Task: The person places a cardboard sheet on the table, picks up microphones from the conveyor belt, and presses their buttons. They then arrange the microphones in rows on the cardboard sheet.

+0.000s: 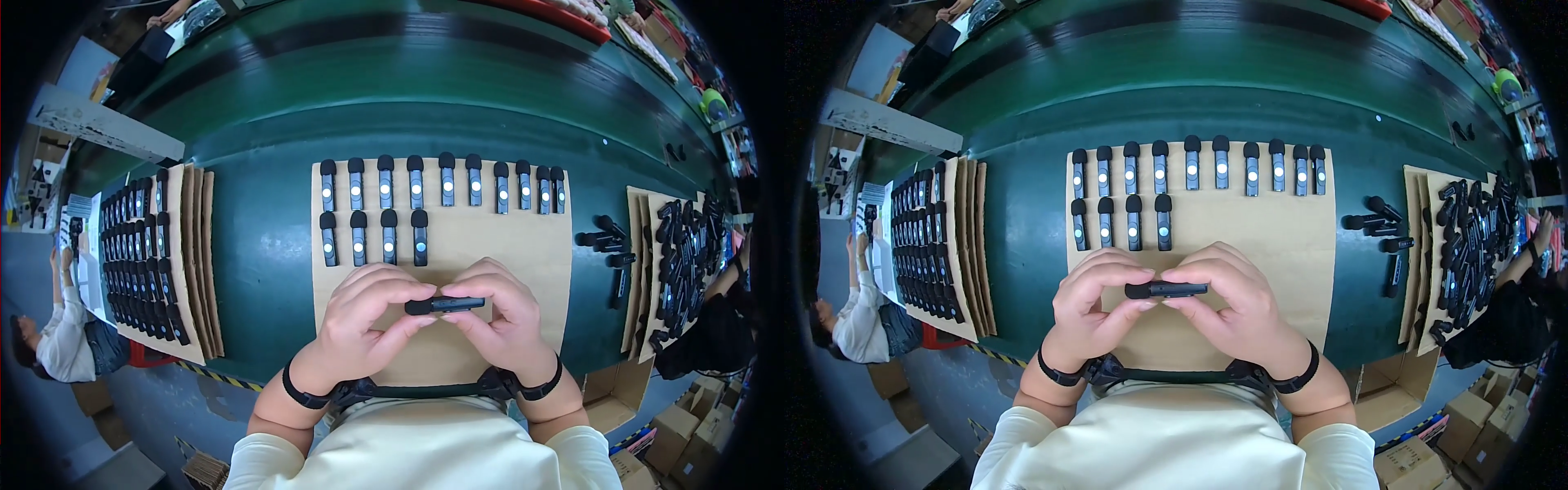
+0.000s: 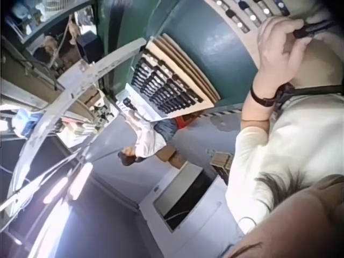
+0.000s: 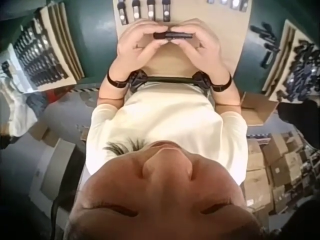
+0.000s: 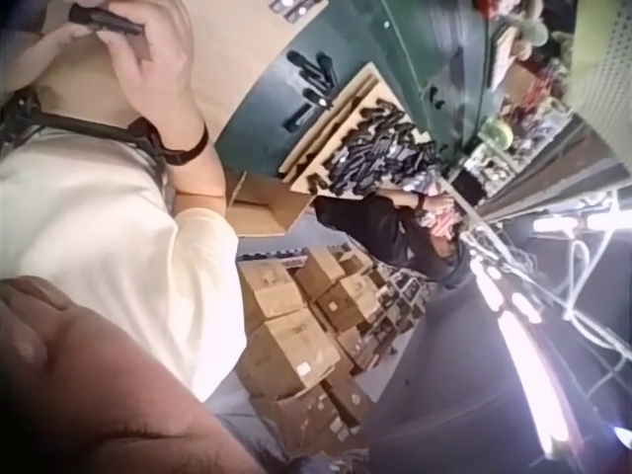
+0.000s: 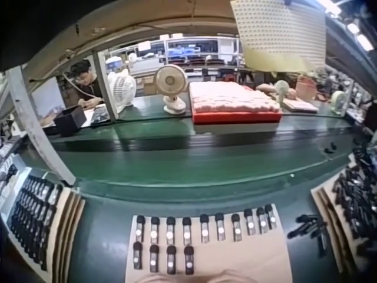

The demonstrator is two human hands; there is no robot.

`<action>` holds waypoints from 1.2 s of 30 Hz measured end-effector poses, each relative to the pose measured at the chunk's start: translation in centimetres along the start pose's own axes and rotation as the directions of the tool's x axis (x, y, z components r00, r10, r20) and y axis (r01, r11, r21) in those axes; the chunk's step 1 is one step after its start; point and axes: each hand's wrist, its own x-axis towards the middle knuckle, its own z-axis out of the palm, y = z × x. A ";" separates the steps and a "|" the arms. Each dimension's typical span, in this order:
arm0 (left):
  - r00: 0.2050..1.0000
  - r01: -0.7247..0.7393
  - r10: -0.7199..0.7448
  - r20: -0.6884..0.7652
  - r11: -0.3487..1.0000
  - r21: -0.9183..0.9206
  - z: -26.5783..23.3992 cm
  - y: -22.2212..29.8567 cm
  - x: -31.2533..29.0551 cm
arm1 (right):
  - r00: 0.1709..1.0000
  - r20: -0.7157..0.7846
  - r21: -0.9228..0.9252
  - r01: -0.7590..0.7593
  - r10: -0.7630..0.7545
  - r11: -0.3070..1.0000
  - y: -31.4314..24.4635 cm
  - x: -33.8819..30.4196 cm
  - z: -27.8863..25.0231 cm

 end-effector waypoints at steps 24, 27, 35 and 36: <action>0.998 -0.052 0.050 0.032 0.996 0.073 0.3 0.1 0.3 | 0.978 -0.022 -0.240 0.195 -0.206 0.951 -0.3 0.1 -0.1; 0.998 -0.058 0.057 0.028 0.996 0.072 0.3 0.1 0.3 | 0.979 -0.025 -0.246 0.192 -0.204 0.950 -0.3 0.1 -0.1; 0.999 0.002 -0.004 0.038 0.998 0.057 0.3 0.5 0.4 | 0.978 -0.030 -0.226 0.193 -0.204 0.955 -0.2 0.2 0.0; 0.998 0.035 -0.037 0.045 0.998 0.050 0.3 0.6 0.4 | 0.976 -0.021 -0.213 0.208 -0.217 0.955 0.0 0.1 0.1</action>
